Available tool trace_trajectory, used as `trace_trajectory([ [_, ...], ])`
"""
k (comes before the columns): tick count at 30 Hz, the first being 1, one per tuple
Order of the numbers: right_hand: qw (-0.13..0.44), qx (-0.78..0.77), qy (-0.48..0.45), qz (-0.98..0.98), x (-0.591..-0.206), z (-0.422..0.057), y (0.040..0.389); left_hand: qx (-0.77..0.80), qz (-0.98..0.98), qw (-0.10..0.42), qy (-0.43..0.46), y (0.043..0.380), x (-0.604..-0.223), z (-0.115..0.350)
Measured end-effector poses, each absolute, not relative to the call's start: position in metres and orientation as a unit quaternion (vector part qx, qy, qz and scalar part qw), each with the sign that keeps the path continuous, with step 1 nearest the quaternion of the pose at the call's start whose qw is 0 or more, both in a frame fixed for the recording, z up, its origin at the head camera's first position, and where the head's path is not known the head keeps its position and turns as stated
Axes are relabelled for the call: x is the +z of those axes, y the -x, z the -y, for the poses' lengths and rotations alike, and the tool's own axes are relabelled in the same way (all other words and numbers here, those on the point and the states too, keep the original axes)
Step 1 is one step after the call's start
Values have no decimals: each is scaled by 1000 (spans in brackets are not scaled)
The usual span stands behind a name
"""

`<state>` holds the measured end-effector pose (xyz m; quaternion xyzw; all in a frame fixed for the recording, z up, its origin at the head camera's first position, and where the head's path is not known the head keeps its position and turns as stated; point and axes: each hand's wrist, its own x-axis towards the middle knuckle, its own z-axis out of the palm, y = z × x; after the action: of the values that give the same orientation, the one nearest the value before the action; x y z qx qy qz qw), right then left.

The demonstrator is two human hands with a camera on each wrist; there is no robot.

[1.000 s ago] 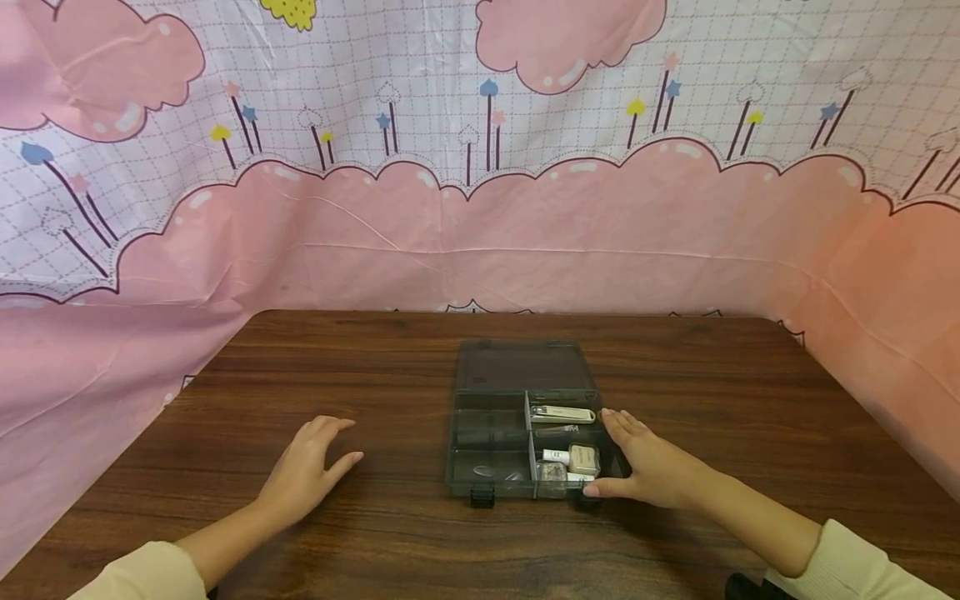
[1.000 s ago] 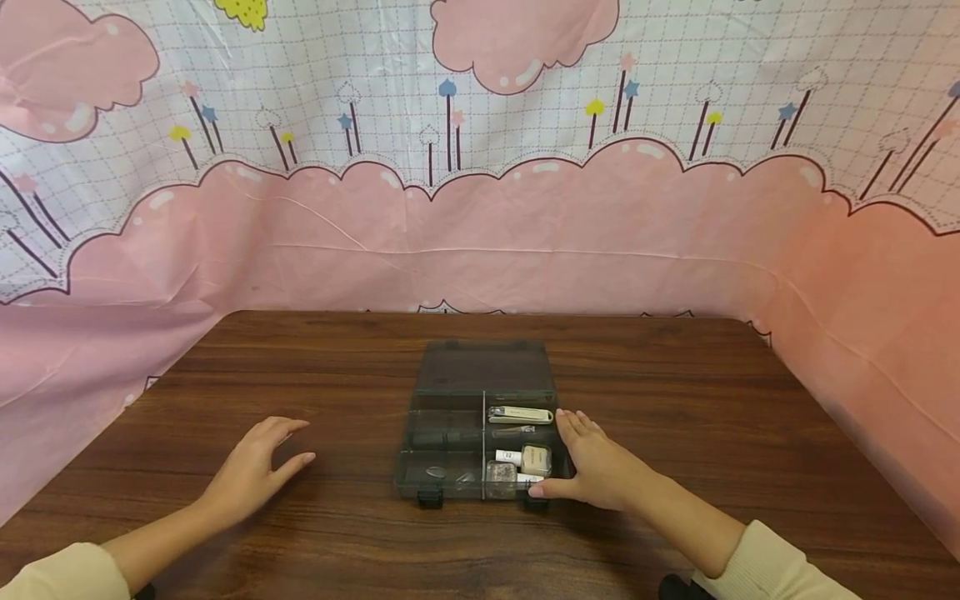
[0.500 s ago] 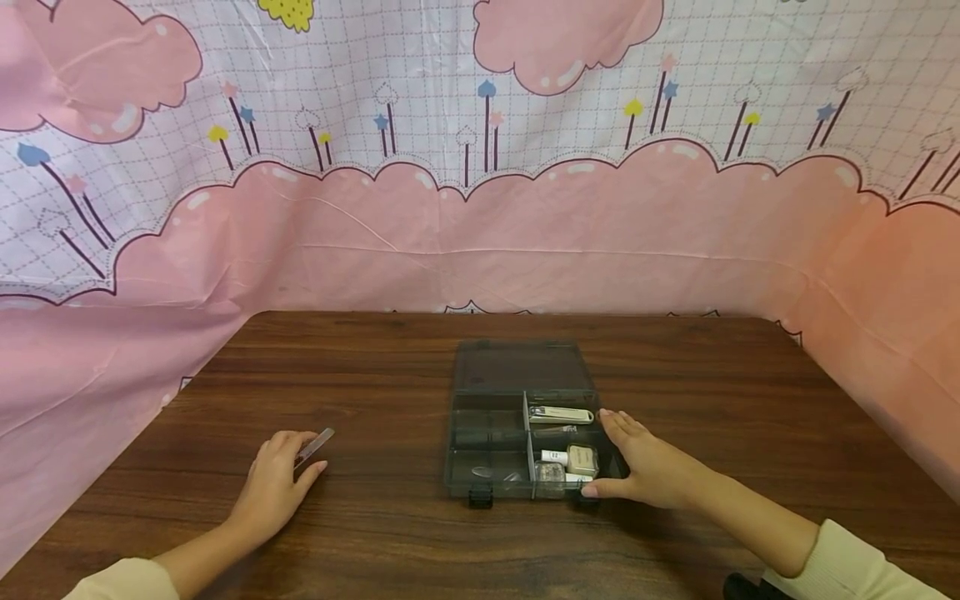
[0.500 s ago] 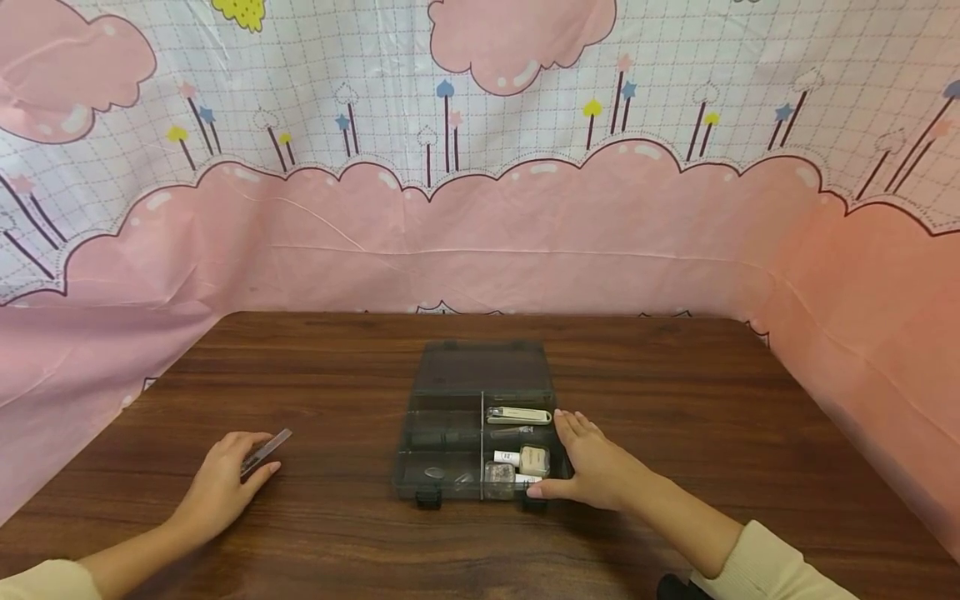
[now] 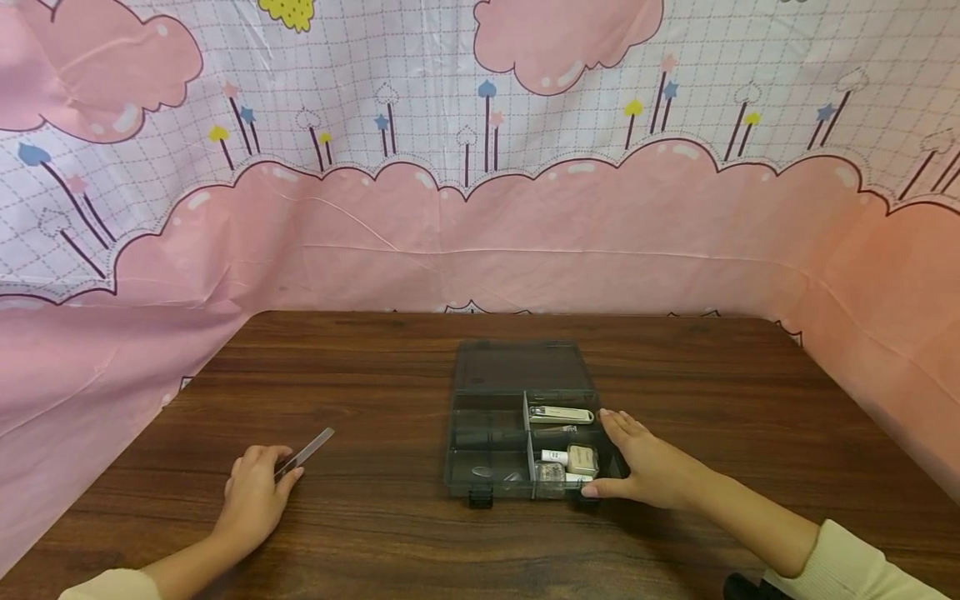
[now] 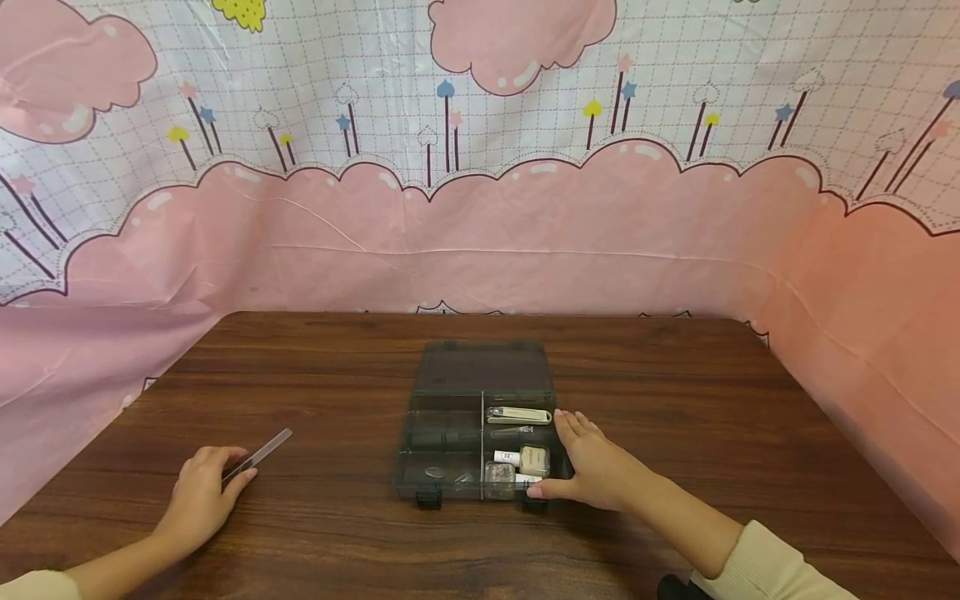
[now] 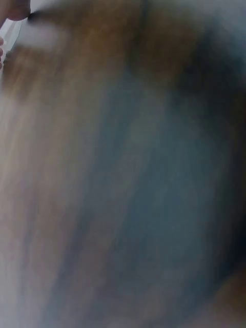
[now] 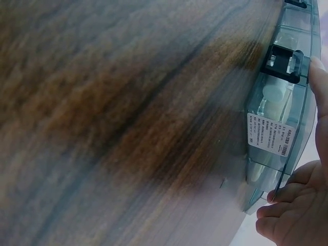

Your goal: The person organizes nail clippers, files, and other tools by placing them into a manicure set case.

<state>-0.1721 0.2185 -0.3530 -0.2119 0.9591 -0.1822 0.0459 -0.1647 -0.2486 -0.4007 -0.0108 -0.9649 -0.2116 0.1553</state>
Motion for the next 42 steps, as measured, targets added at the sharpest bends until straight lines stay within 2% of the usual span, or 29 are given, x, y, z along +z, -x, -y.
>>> trace_trajectory([
  [11, 41, -180, 221, -958, -354, -218, 172, -207, 973, 95, -35, 157, -394, 252],
  [25, 47, -182, 211, -959, -355, -219, 170, -205, 973, 92, -41, 155, -394, 253],
  [29, 49, -182, 210, -959, -355, -219, 171, -194, 974, 112, -21, 157, -395, 254],
  [39, 50, -183, 209, -959, -355, -219, 172, -183, 956, 222, 50, 163, -397, 255],
  [42, 52, -184, 209, -959, -355, -219, 172, -184, 951, 239, 66, 164, -398, 254],
])
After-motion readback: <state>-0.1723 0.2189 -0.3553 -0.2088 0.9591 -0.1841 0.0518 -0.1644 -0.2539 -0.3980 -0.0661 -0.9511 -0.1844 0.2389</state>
